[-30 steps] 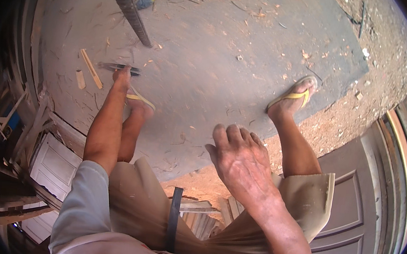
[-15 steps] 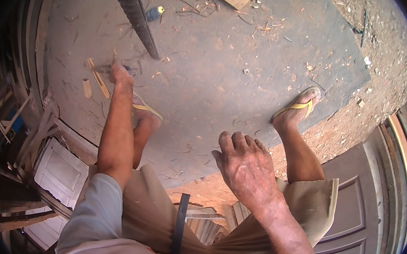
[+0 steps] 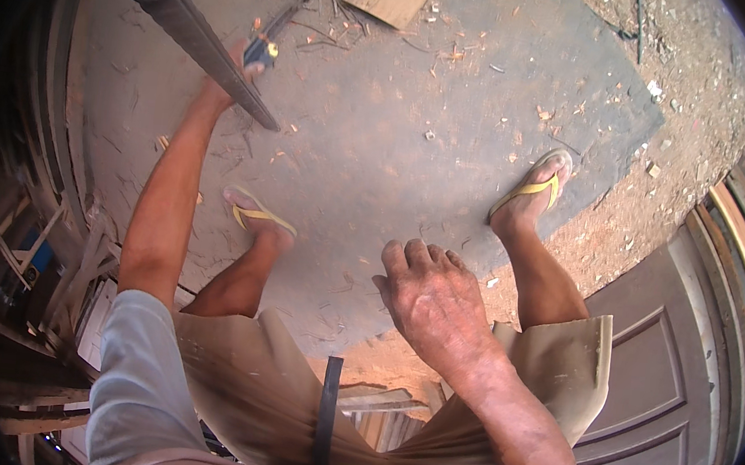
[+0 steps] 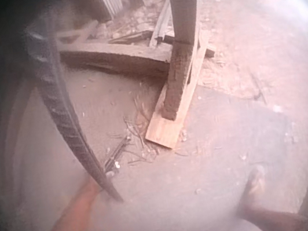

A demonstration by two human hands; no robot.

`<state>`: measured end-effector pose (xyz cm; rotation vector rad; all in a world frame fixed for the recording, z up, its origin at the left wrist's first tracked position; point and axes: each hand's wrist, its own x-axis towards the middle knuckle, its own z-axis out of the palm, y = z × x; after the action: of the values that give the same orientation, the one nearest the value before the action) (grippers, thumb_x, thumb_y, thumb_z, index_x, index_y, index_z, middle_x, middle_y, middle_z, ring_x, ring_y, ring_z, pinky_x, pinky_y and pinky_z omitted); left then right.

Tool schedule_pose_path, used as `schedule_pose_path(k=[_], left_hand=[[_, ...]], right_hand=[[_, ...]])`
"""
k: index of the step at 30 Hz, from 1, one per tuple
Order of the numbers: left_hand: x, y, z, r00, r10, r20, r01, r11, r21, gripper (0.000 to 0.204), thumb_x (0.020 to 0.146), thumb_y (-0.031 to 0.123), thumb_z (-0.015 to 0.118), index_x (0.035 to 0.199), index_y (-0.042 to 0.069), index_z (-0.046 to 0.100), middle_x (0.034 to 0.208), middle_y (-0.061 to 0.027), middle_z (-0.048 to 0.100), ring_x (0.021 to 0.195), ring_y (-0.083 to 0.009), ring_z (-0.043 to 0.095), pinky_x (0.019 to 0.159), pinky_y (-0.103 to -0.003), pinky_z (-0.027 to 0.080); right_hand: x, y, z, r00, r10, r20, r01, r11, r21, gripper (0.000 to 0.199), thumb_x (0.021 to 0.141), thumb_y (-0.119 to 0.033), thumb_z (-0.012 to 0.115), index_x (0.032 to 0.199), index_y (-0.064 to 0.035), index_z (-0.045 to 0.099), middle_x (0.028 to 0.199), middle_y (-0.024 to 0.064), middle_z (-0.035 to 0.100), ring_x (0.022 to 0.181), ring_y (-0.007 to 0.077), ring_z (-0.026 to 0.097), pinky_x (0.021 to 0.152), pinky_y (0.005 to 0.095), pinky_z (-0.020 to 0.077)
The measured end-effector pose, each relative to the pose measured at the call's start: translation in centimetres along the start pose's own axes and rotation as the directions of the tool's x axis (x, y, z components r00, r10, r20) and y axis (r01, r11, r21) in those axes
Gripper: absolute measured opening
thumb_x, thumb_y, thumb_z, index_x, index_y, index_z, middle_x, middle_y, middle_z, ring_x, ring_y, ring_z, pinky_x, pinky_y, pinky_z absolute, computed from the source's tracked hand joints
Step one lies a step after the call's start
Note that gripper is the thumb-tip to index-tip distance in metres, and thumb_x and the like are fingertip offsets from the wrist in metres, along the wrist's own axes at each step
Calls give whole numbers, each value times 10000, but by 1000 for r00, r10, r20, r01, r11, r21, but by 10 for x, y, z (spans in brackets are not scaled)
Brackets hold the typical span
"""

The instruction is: The person carries a long wooden plank into a workshop and places it on a workbench. They use a hammer and a wooden block to tap the plank, then use a chisel and hammer to carve a section of the wood. Finally, they use pliers to remove a small piece from the plank.

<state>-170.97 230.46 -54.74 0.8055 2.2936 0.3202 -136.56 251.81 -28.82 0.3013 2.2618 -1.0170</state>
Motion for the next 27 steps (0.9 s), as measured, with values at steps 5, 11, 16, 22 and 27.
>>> schedule_pose_path(k=[5,11,16,22,27], left_hand=[[-27,-19,32,990,-135,-39,130,986,-103,645,937,307,722,1456,22,465,1256,-288,630,1208,-440,607,1029,-489,452],[-71,-39,59,889,-451,-73,453,891,12,552,934,270,692,1402,49,499,1286,-321,595,1227,-424,595,1054,-473,461],[-176,53,39,705,-704,80,614,550,-566,857,924,374,748,1553,-35,334,1429,-240,578,1346,-375,537,1120,-436,421],[-326,190,8,741,-534,407,589,227,-775,722,933,360,748,1493,37,427,1340,-115,586,1228,-242,547,1053,-385,450],[-377,384,-87,821,-232,522,538,622,-570,608,931,351,734,1423,67,515,1235,-96,644,1129,-218,608,1001,-365,486]], right_hand=[[1,-1,3,999,-4,-51,4,1000,6,265,941,-215,699,1072,-20,577,918,131,619,873,295,685,812,409,566],[-1,-6,3,996,-36,-80,40,998,47,238,933,-222,702,1012,-35,578,908,130,621,904,303,687,840,435,560],[-13,3,4,997,12,-77,-4,996,95,289,958,-278,668,1045,-21,569,959,191,644,933,395,676,813,490,550],[-63,1,25,978,150,142,-195,898,393,622,992,-491,609,1319,33,535,1151,299,666,1091,462,645,917,509,531],[-168,-45,-68,975,221,32,-177,678,713,805,998,-631,518,1369,84,513,1147,351,659,1149,489,623,970,519,496]])
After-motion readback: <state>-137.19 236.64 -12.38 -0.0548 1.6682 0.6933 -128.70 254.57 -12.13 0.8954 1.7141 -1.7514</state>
